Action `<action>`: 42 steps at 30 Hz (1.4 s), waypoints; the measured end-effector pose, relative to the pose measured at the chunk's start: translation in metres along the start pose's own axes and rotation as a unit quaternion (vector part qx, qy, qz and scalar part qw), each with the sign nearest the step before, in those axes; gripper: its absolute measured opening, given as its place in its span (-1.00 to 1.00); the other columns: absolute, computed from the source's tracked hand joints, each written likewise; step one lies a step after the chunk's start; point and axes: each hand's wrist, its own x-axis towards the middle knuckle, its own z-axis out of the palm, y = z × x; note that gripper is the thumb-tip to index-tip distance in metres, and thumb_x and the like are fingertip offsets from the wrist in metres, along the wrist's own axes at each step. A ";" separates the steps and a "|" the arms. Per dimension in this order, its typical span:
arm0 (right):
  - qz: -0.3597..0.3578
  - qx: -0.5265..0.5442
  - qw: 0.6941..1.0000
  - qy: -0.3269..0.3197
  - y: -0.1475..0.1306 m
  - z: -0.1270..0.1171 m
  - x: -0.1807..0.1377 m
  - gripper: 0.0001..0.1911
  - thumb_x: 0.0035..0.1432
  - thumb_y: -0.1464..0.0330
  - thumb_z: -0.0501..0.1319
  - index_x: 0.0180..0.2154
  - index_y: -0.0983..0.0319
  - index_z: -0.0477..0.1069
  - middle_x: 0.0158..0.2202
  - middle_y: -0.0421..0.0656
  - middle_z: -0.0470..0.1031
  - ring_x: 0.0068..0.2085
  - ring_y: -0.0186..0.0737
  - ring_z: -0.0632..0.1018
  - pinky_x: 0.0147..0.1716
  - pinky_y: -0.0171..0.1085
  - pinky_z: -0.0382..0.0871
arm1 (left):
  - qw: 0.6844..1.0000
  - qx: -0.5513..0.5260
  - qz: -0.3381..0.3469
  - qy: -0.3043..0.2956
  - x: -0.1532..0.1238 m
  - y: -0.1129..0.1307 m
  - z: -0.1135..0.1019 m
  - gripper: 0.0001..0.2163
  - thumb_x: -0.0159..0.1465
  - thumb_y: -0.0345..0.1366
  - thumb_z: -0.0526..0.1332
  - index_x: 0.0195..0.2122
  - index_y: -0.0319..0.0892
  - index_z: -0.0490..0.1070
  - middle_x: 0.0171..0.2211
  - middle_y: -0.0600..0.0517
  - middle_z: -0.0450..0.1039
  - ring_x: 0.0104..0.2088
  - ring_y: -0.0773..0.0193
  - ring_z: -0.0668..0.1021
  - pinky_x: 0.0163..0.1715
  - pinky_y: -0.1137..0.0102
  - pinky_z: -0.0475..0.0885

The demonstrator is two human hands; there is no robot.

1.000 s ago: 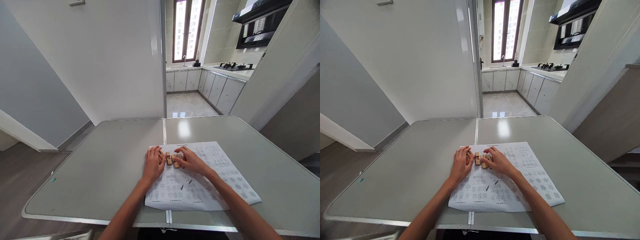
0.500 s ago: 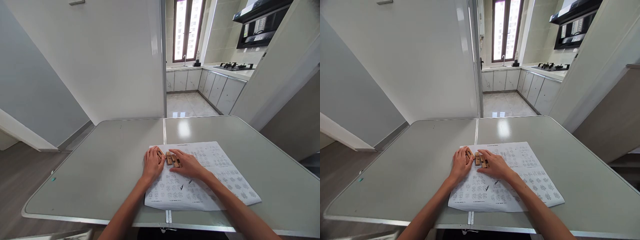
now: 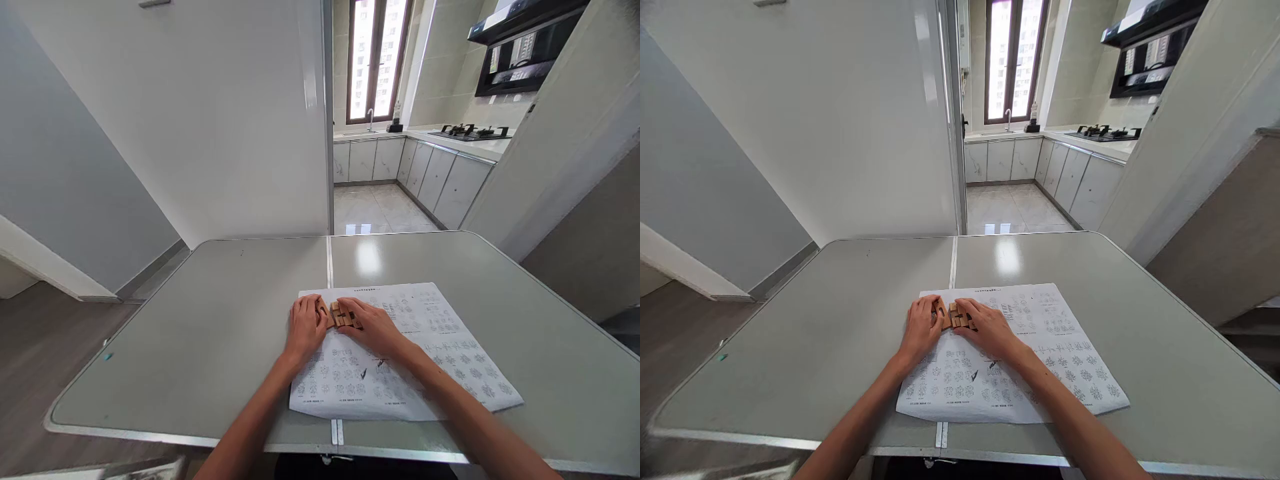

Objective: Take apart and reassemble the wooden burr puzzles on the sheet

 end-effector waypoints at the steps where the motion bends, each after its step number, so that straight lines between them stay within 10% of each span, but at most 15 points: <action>1: -0.007 0.002 1.000 0.002 0.001 0.000 0.000 -0.44 0.33 0.20 0.26 0.30 -0.05 0.18 0.27 -0.14 0.43 0.12 0.01 0.56 -0.02 -0.03 0.50 | 1.000 -0.002 -0.002 -0.003 0.000 0.001 -0.001 -0.73 0.39 -0.40 0.09 0.10 -0.10 0.34 0.07 -0.06 0.49 0.13 0.03 0.44 0.15 0.07 0.34; 9: -0.032 0.072 0.997 0.008 0.008 0.001 0.001 -0.39 0.34 0.30 0.25 0.34 -0.07 0.15 0.38 -0.12 0.25 0.24 0.02 0.46 0.13 0.03 0.47 | 1.000 -0.008 0.001 0.011 0.000 -0.001 0.000 -0.75 0.43 -0.41 0.05 0.07 -0.09 0.37 0.06 -0.05 0.50 0.11 0.07 0.47 0.16 0.09 0.36; 15: -0.025 0.120 0.992 0.028 0.015 0.006 0.001 -0.44 0.31 0.37 0.24 0.29 -0.03 0.22 0.28 -0.08 0.32 -0.15 -0.16 0.60 -0.04 -0.05 0.56 | 1.000 -0.001 -0.019 0.015 -0.001 -0.003 0.001 -0.76 0.42 -0.41 0.07 0.07 -0.12 0.36 0.06 -0.06 0.50 0.10 0.05 0.47 0.15 0.07 0.36; 23: -0.025 0.114 0.991 0.066 0.016 0.013 0.003 -0.48 0.29 0.42 0.24 0.24 0.00 0.26 0.23 -0.09 0.34 -0.15 -0.17 0.60 -0.05 -0.07 0.56 | 0.999 -0.006 -0.007 0.043 0.000 0.001 -0.002 -0.77 0.40 -0.44 0.08 0.04 -0.13 0.36 0.04 -0.08 0.49 0.06 0.02 0.46 0.11 0.06 0.37; 31: -0.035 0.070 0.989 0.125 0.000 0.000 0.000 -0.82 0.31 0.48 0.12 -0.13 0.15 0.42 -0.15 -0.14 0.50 -0.28 -0.24 0.54 -0.30 -0.27 0.40 | 0.985 -0.085 0.152 0.005 -0.006 0.019 -0.016 -0.75 0.30 -0.58 0.02 -0.29 -0.11 0.39 -0.32 0.04 0.49 -0.29 0.24 0.52 -0.25 0.35 0.39; 35: -0.076 0.071 0.993 0.054 -0.003 0.002 -0.005 -0.80 0.11 0.60 0.11 -0.42 0.19 0.36 -0.44 -0.26 0.45 -0.47 -0.34 0.38 -0.44 -0.35 0.17 | 0.951 -0.074 0.291 -0.071 -0.016 0.021 -0.009 -0.78 0.19 -0.58 0.05 -0.47 -0.13 0.35 -0.51 0.10 0.42 -0.50 0.32 0.44 -0.47 0.41 0.23; 42: -0.108 0.052 0.992 -0.031 -0.006 0.009 -0.007 -0.81 -0.03 0.58 0.15 -0.57 0.22 0.28 -0.59 -0.29 0.37 -0.53 -0.37 0.24 -0.48 -0.34 0.00 | 0.938 -0.080 0.324 -0.096 -0.019 0.021 0.000 -0.79 0.18 -0.56 0.05 -0.49 -0.14 0.34 -0.52 0.09 0.46 -0.52 0.33 0.45 -0.48 0.43 0.26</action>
